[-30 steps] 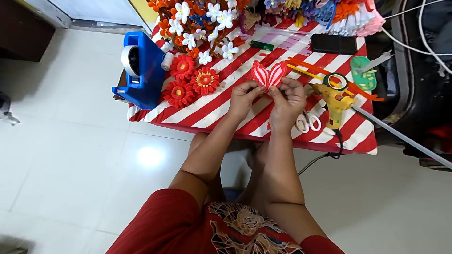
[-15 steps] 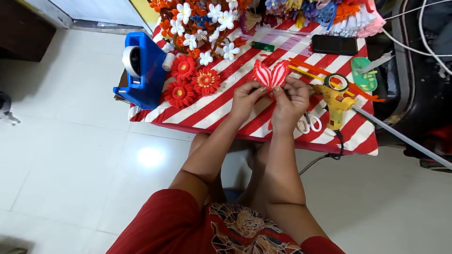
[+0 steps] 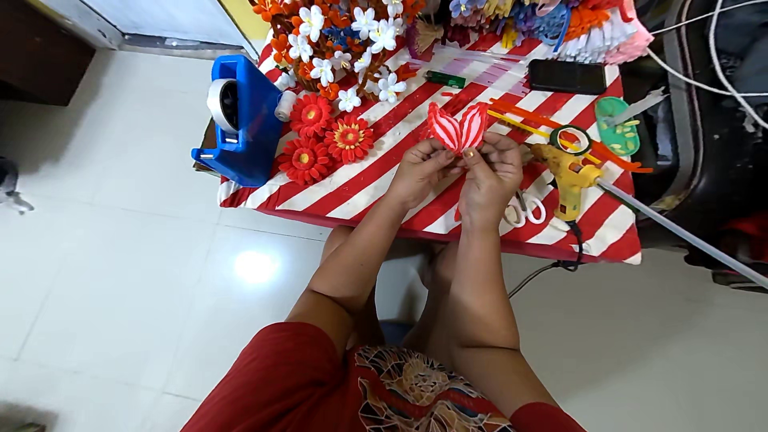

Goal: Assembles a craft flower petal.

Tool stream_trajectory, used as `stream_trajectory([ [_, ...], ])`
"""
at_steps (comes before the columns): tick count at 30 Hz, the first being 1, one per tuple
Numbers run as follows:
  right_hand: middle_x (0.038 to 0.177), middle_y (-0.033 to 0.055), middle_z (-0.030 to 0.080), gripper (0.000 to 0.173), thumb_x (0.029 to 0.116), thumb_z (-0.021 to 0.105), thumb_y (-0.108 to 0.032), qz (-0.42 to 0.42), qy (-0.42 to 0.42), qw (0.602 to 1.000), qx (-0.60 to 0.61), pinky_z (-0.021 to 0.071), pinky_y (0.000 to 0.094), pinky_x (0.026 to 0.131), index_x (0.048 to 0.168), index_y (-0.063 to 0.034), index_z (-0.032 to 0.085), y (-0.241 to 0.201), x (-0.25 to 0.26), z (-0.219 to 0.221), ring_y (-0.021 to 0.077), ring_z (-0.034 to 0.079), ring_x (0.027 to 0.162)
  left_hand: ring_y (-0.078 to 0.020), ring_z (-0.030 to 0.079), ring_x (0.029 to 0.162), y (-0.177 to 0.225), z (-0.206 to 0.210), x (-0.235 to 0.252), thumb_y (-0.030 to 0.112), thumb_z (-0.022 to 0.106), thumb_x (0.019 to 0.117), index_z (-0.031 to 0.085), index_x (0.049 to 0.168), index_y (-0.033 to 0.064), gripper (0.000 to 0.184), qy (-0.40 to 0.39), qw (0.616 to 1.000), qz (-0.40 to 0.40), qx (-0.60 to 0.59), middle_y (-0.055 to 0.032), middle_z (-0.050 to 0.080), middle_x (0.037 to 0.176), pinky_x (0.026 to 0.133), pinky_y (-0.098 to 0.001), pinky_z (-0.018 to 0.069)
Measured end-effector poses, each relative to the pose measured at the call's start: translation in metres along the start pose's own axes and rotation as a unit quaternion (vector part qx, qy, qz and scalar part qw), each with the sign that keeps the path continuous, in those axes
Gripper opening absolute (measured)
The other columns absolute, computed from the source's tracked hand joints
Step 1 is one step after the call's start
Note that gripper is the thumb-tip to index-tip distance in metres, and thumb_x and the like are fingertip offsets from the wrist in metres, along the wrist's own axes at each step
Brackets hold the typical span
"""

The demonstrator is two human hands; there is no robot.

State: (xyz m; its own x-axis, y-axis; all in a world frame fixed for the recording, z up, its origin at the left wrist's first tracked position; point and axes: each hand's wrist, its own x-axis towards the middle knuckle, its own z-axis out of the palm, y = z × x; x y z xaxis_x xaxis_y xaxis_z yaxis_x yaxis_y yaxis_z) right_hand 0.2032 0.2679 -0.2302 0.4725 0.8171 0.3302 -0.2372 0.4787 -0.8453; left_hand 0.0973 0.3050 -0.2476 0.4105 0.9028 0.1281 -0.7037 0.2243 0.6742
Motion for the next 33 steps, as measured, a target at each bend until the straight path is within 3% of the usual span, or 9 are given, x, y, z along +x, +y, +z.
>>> stream_trajectory([
  [13, 0.095, -0.0032, 0.068, 0.031, 0.0893, 0.063, 0.008, -0.006, -0.027, 0.999, 0.023, 0.0597, 0.0246, 0.073, 0.115, -0.0097, 0.063, 0.001, -0.002, 0.003, 0.0065, 0.067, 0.082, -0.0134, 0.072, 0.083, 0.003, -0.006, 0.0, -0.003, 0.063, 0.0934, 0.068, 0.094, 0.0113, 0.015, -0.03, 0.998, -0.008, -0.062, -0.0043, 0.074, 0.091, 0.08, -0.0321, 0.0609],
  [22, 0.101, -0.0037, 0.068, 0.033, 0.0904, 0.066, 0.004, -0.013, -0.063, 0.998, 0.023, 0.059, 0.0246, 0.078, 0.117, -0.0152, 0.065, -0.007, -0.006, 0.004, 0.0073, 0.067, 0.089, -0.0101, 0.071, 0.086, 0.002, -0.006, -0.001, 0.007, 0.075, 0.0891, 0.074, 0.099, 0.0164, 0.014, -0.066, 0.995, 0.03, -0.062, 0.0, 0.075, 0.096, 0.082, -0.0311, 0.0598],
  [27, 0.103, -0.0029, 0.069, 0.033, 0.0898, 0.07, 0.002, -0.03, -0.095, 0.994, 0.042, 0.0591, 0.025, 0.082, 0.118, -0.0143, 0.066, -0.009, -0.006, 0.005, 0.0073, 0.068, 0.092, -0.0119, 0.073, 0.092, 0.004, -0.006, -0.002, 0.012, 0.078, 0.0885, 0.075, 0.108, 0.0159, 0.02, -0.117, 0.988, 0.051, -0.092, -0.0025, 0.076, 0.103, 0.086, -0.0329, 0.06],
  [33, 0.1, -0.006, 0.069, 0.023, 0.0952, 0.069, -0.013, -0.023, -0.13, 0.987, 0.096, 0.059, 0.0245, 0.081, 0.118, -0.019, 0.067, -0.015, -0.003, 0.001, 0.0053, 0.068, 0.089, -0.0138, 0.072, 0.095, 0.008, -0.008, -0.002, 0.014, 0.078, 0.0885, 0.075, 0.11, 0.0139, 0.022, -0.161, 0.979, 0.051, -0.117, -0.0046, 0.076, 0.104, 0.09, -0.0353, 0.0585],
])
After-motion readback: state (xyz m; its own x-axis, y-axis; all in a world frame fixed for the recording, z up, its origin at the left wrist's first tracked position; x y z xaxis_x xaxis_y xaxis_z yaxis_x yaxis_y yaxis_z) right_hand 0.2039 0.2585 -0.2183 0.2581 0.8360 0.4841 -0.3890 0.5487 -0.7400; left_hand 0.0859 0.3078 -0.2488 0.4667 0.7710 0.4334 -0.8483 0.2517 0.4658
